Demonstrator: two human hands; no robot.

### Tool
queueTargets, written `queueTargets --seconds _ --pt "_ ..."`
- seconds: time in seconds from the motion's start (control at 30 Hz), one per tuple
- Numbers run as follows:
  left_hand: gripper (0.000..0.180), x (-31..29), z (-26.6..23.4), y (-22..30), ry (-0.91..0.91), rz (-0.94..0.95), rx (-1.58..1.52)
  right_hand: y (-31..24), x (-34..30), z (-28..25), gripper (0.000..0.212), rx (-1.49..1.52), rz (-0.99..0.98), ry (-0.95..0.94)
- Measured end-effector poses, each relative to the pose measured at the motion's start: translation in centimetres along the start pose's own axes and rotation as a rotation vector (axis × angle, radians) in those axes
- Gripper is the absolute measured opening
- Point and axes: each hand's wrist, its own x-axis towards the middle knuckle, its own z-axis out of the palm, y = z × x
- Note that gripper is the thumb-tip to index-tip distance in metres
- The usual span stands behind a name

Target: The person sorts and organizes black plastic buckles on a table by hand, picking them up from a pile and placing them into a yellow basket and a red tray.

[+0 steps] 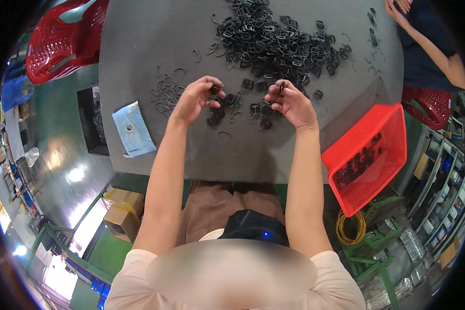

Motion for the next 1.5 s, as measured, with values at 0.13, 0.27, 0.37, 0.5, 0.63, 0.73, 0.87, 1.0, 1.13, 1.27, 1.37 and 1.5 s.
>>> queueTargets --seconds 0.13,0.27,0.37,0.5,0.63,0.73,0.87,1.0,1.13,1.27,1.37,1.5 --pt "0.026 3.5 4.7 -2.2 0.313 0.309 0.969 0.7 1.5 -1.4 0.018 -0.476 -0.042 0.320" --pt "0.027 5.3 4.8 -4.3 0.385 0.467 1.201 3.3 3.7 2.4 0.027 -1.570 -0.207 0.672" --pt "0.023 3.8 4.5 -2.6 0.247 0.325 0.994 3.6 4.1 0.7 0.027 -1.492 -0.249 0.568" --pt "0.017 -2.3 0.9 1.8 -0.100 0.014 0.349 0.5 1.0 -1.3 0.016 -0.358 0.012 0.097" --pt "0.017 -2.4 -1.8 1.4 0.035 0.006 0.112 1.7 1.7 0.9 0.020 -0.498 0.025 0.091" --pt "0.024 -1.4 -2.5 -0.1 0.402 0.077 0.656 6.6 4.1 3.5 0.021 -1.408 -0.337 0.165" --pt "0.035 -1.1 -0.4 -2.8 0.630 0.182 1.290 7.8 4.6 3.6 0.023 -1.721 -0.357 0.249" --pt "0.032 -1.9 0.7 -3.9 0.590 0.226 1.274 3.8 2.5 -0.3 0.018 -0.918 -0.047 0.087" --pt "0.024 -1.8 -0.9 -3.7 0.443 0.181 0.942 1.8 0.2 1.4 0.016 -0.515 0.070 0.028" --pt "0.024 -4.9 -0.6 -1.1 0.227 0.048 0.284 6.1 4.0 1.5 0.027 -1.441 -0.286 0.086" --pt "0.027 -12.1 -1.6 2.2 0.248 0.102 -0.054 9.8 4.2 6.0 0.031 -1.869 -0.290 0.047" --pt "0.018 -14.6 -1.7 1.4 -0.069 0.090 -0.314 7.7 2.1 5.2 0.029 -1.950 -0.266 0.092"
